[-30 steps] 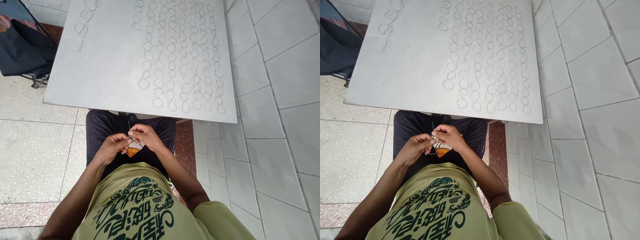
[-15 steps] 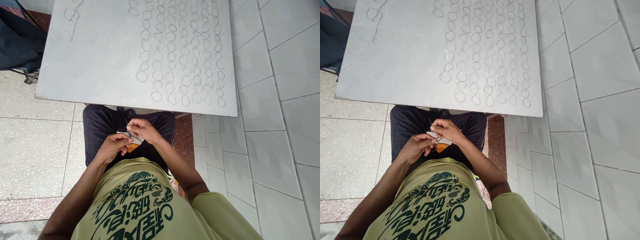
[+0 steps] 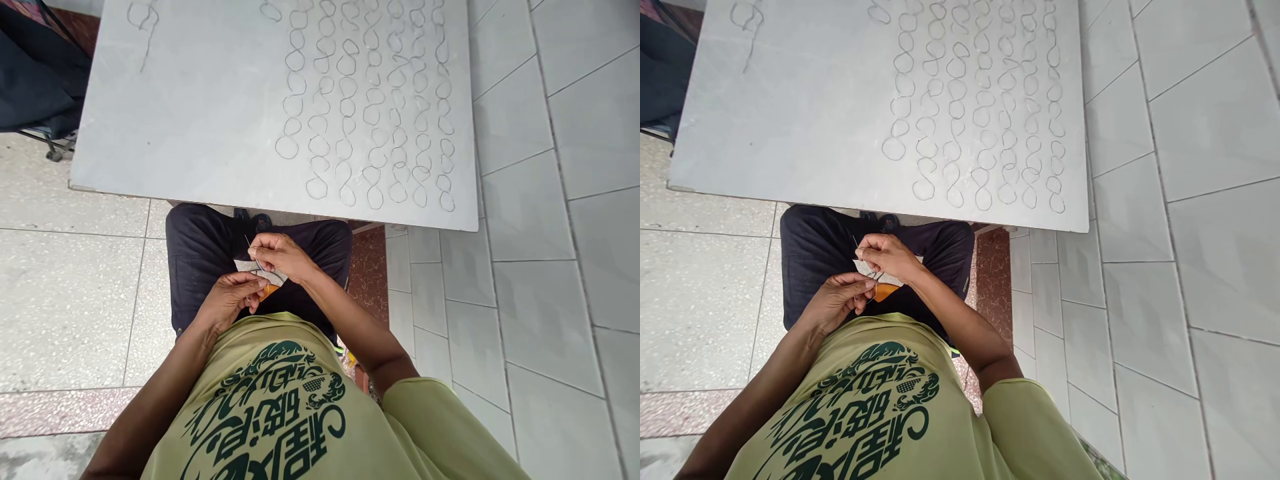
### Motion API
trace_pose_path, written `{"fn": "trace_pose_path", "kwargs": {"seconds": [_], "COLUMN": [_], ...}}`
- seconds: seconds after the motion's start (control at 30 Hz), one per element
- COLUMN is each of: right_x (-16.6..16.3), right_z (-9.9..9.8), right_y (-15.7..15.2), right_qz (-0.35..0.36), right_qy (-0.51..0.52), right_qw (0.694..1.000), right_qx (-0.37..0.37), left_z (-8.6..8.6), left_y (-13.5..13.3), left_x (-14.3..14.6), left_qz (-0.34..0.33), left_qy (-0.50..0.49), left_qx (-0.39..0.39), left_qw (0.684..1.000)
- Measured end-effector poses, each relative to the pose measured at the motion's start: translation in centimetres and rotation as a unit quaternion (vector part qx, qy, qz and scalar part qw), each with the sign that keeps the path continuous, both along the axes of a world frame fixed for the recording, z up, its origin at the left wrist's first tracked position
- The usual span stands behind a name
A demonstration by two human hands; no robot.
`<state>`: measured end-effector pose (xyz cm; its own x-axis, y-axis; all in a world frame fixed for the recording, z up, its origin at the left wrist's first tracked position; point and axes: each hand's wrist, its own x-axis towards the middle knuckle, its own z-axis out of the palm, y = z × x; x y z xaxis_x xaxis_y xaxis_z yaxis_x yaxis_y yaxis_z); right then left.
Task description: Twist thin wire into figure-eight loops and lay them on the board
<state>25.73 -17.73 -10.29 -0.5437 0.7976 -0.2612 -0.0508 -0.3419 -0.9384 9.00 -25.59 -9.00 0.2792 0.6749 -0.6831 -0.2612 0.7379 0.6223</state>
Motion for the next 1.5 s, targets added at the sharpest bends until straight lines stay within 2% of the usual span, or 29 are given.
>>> {"fn": "trace_pose_path", "kwargs": {"seconds": [0.33, 0.7, 0.83, 0.97, 1.1, 1.3, 1.5], "right_x": [-0.6, -0.9, -1.0, -0.9, -0.8, -1.2, -2.0], "right_z": [-0.3, -0.3, -0.6, -0.8, -0.9, -0.9, -0.8], "right_y": [0.2, 0.2, 0.0, -0.1, -0.4, -1.0, -1.6], "right_qz": [-0.013, -0.029, -0.036, -0.037, -0.029, -0.031, -0.083], "right_qy": [0.018, 0.028, 0.056, 0.099, 0.123, 0.158, 0.131], "right_qw": [0.999, 0.997, 0.993, 0.986, 0.988, 0.986, 0.988], "right_qx": [-0.028, -0.062, -0.098, -0.127, -0.092, -0.049, 0.016], "left_z": [-0.3, -0.3, -0.2, -0.1, 0.0, 0.6, 1.1], "left_y": [-0.8, -0.7, -0.6, -0.6, -0.5, -0.6, -0.6], "left_x": [0.3, 0.1, 0.2, 0.3, 0.1, 0.2, 0.1], "left_qz": [0.037, 0.055, 0.053, 0.097, 0.148, 0.172, 0.211], "left_qy": [-0.066, -0.049, -0.048, -0.082, -0.128, -0.201, -0.240], "left_qx": [-0.012, 0.023, 0.015, -0.003, -0.018, -0.046, -0.074], "left_qw": [0.997, 0.997, 0.997, 0.992, 0.980, 0.963, 0.945]}}
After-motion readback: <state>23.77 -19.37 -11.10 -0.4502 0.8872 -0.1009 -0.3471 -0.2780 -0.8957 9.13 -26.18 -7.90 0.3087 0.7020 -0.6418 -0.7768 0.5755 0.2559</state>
